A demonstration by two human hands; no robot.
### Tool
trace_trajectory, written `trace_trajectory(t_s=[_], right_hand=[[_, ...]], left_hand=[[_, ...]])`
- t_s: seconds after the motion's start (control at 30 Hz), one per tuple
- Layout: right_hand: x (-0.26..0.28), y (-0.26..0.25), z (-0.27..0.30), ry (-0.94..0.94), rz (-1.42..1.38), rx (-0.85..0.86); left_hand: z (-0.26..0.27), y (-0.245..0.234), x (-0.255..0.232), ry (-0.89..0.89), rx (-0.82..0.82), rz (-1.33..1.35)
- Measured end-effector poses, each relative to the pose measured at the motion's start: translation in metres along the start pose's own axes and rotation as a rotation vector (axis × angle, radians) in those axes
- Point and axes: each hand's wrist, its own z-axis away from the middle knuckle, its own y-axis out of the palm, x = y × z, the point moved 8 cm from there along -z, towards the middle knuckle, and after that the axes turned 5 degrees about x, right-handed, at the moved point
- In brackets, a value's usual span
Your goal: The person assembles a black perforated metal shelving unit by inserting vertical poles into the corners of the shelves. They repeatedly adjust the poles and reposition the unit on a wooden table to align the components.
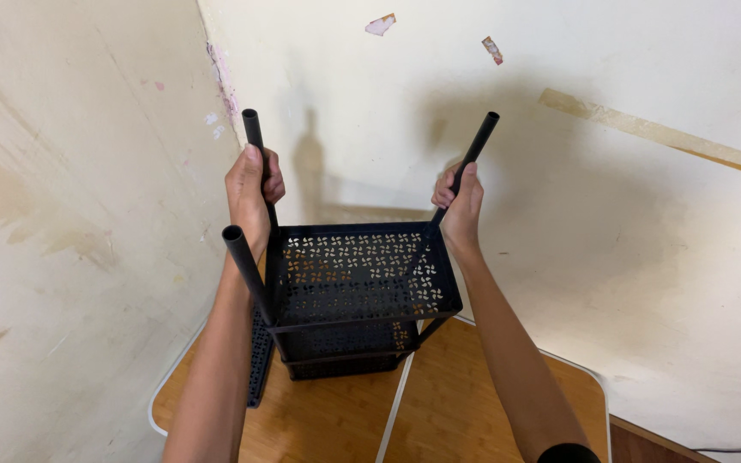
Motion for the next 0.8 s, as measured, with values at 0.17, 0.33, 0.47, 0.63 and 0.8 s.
trace_trajectory(t_s=[0.17,0.33,0.47,0.63,0.8], right_hand=[[-0.004,0.003,0.024,-0.018,0.189,-0.075],[-0.032,-0.011,0.023,0.089,0.291,-0.018],[-0.055,-0.026,0.016,0.181,0.145,0.027],[-0.064,-0.027,0.012,0.253,0.026,0.167],[-0.051,-0.019,0.01,0.235,0.044,0.244]], left_hand=[[0.018,-0.009,0.025,-0.037,-0.078,-0.041],[0.025,-0.019,0.046,-0.09,-0.119,-0.125],[0.022,-0.018,0.049,-0.059,-0.091,-0.056],[0.023,-0.016,0.046,-0.091,0.032,0.014],[0.02,-0.012,0.041,-0.124,0.044,-0.033]])
